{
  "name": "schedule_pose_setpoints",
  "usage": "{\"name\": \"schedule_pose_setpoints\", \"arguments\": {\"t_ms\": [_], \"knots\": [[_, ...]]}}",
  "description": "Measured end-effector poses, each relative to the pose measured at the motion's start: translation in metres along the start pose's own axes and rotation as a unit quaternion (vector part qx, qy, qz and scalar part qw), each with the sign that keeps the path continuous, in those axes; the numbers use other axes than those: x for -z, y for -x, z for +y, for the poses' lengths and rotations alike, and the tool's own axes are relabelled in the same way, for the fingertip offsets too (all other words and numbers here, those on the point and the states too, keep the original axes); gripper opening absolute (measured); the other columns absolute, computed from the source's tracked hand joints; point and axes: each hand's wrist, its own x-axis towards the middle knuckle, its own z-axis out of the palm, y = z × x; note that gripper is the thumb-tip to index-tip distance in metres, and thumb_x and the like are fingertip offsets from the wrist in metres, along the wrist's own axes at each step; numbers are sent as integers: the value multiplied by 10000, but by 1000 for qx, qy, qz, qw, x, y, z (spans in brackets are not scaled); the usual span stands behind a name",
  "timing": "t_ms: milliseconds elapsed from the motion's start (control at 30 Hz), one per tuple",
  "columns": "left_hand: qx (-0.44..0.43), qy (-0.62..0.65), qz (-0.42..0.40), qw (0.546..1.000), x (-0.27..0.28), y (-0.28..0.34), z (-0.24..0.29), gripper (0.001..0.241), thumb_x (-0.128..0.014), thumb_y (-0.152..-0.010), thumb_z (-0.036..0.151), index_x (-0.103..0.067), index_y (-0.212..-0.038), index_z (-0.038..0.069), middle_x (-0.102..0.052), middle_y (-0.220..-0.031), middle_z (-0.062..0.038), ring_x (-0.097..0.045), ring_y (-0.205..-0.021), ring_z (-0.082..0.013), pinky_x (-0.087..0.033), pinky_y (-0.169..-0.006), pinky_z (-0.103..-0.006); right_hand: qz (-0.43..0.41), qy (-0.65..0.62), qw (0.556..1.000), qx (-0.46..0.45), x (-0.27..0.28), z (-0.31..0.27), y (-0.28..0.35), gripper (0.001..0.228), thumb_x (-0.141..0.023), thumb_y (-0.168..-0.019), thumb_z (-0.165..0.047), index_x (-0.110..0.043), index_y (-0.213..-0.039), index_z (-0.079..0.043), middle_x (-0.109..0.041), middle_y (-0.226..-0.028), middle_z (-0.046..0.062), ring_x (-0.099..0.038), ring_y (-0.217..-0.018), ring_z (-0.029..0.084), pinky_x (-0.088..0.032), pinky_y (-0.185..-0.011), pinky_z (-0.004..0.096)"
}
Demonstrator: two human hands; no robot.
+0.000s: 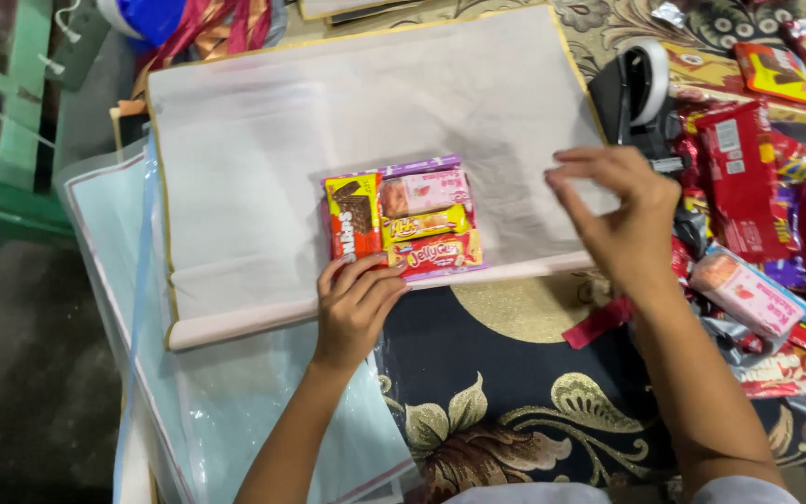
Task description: Arranging and wrapping various snack packages in decorative paper to create a snack bouquet.
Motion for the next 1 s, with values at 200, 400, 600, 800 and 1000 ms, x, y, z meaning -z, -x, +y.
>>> {"name": "schedule_pose_setpoints", "arguments": {"t_ms": [200, 400, 600, 800, 1000], "knots": [[10, -7, -58, 998, 12, -7, 7, 91, -802, -902, 135, -726, -950, 121, -778, -1059, 7, -682, -1128, -220, -337, -1073, -416, 85, 143, 980, -110, 46, 80, -2, 70, -754, -1047, -37, -820, -1055, -16, -768, -1047, 149, -710, -1002, 251, -531, -798, 348], [3, -45, -65, 997, 8, 0, 4, 128, -843, -880, 154, -735, -945, 128, -787, -1094, -2, -706, -1129, -219, -318, -1098, -401, 34, 199, 952, -229, 53, 133, 11, 203, -740, -1037, -242, -817, -1055, -56, -572, -1071, 138, -468, -1053, 354, -403, -888, 476], [16, -30, -60, 998, 9, -3, 7, 78, -798, -920, 153, -727, -946, 133, -782, -1099, 0, -704, -1126, -225, -300, -1118, -400, 16, 196, 941, -277, 40, 123, 6, 190, -783, -979, -266, -833, -927, -89, -427, -1088, 103, -367, -1070, 322, -376, -940, 518], [12, -19, -56, 998, 8, 1, 2, 118, -821, -905, 141, -720, -966, 128, -784, -1089, -8, -704, -1126, -233, -311, -1108, -415, 11, 161, 942, -295, 44, 132, 7, 225, -792, -979, -330, -826, -886, -128, -442, -1039, 68, -359, -1078, 313, -359, -941, 458], [13, -21, -58, 998, 9, -1, 3, 112, -815, -904, 156, -725, -966, 133, -783, -1089, 2, -702, -1128, -225, -306, -1114, -405, 16, 120, 941, -317, 50, 133, 6, 205, -792, -988, -305, -795, -857, -147, -469, -987, 56, -395, -1056, 300, -386, -907, 436]]}}
